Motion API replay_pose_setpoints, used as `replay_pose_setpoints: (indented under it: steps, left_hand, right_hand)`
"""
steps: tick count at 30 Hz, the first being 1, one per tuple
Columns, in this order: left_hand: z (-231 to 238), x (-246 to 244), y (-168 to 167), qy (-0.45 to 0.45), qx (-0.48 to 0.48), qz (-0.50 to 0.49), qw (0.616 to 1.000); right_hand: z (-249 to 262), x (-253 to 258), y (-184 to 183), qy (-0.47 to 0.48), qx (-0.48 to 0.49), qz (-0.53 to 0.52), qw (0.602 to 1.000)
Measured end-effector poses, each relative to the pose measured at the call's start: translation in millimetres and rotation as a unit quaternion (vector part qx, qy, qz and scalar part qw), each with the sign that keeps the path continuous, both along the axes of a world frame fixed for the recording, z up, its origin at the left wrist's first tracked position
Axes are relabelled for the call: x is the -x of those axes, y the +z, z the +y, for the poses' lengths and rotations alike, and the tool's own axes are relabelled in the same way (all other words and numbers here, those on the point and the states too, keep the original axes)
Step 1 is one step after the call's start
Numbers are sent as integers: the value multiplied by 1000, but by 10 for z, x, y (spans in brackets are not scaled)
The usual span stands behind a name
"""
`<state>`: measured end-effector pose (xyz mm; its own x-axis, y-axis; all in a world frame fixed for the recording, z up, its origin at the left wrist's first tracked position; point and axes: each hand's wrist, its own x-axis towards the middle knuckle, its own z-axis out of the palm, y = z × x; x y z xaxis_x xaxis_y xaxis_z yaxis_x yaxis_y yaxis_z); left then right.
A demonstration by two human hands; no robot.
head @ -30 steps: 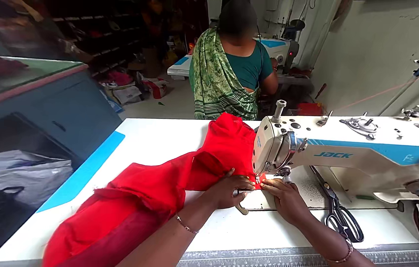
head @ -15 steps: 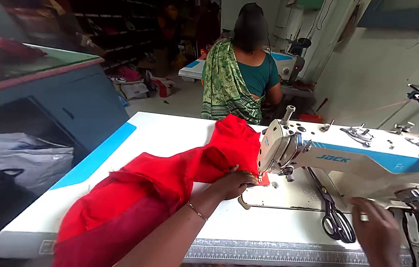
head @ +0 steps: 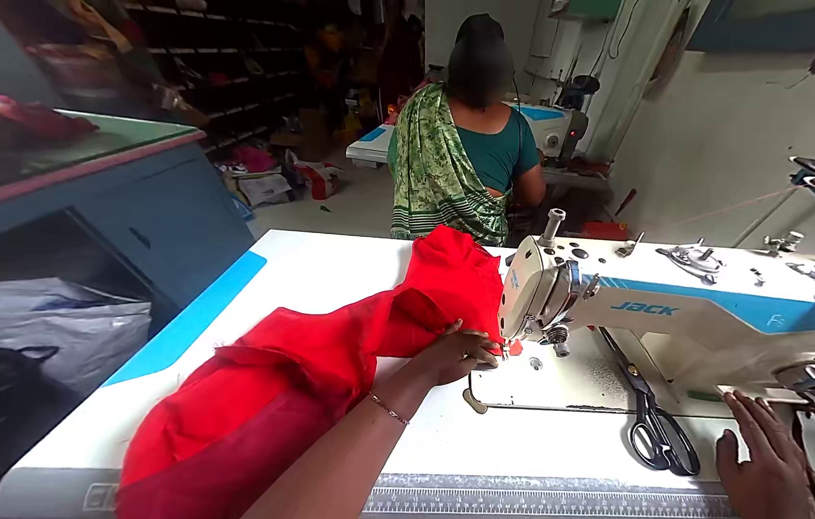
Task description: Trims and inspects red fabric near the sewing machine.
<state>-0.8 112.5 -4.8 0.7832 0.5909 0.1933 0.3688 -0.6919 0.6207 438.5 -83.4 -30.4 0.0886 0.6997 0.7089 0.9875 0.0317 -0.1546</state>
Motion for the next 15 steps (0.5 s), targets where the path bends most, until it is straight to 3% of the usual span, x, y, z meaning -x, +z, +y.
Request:
replay_pose_setpoints:
  steps: [7, 11, 15]
  left_hand:
    - [-38, -14, 40, 14, -8, 3, 1000]
    - [-87, -65, -19, 78, -136, 20, 987]
    - [-98, -142, 67, 139, -101, 165, 971]
  right_hand:
    - [25, 63, -40, -23, 10, 52, 998]
    - [-40, 337, 47, -58, -46, 31, 997]
    - [-121, 996, 186, 11, 11, 45, 999]
